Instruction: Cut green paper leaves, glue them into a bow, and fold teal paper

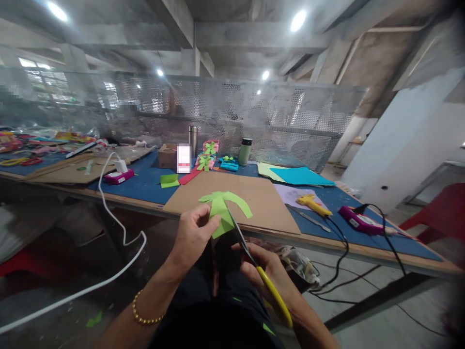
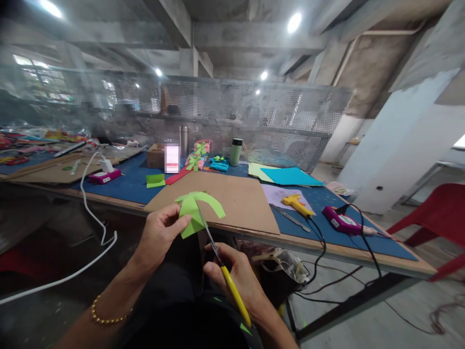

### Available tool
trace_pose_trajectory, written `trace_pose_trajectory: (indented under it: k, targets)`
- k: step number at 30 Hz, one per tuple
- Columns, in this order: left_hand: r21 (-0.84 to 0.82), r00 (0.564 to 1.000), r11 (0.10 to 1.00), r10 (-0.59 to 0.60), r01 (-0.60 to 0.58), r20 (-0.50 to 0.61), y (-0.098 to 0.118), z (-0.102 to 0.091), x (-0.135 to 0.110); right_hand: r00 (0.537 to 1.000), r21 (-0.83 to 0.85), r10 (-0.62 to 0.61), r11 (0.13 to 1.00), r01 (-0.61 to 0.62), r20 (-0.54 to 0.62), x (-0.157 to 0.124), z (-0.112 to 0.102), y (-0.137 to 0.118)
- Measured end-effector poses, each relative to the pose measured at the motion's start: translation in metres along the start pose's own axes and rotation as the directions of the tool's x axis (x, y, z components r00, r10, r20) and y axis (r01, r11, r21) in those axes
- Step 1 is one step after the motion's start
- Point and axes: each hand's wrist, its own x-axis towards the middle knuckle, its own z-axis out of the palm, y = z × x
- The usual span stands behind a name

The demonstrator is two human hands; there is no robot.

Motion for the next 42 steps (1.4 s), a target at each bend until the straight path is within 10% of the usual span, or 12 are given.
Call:
trace_pose_trajectory:
  k: [42]
  targets:
    - [-0.192,0.991,0.972,-0.13,0.133,0.029,0.0013,0.0024,-0.0029,0.999,0.096,0.003,0.995,0.001,-0.042,0.0003,0.0082,-0.0046]
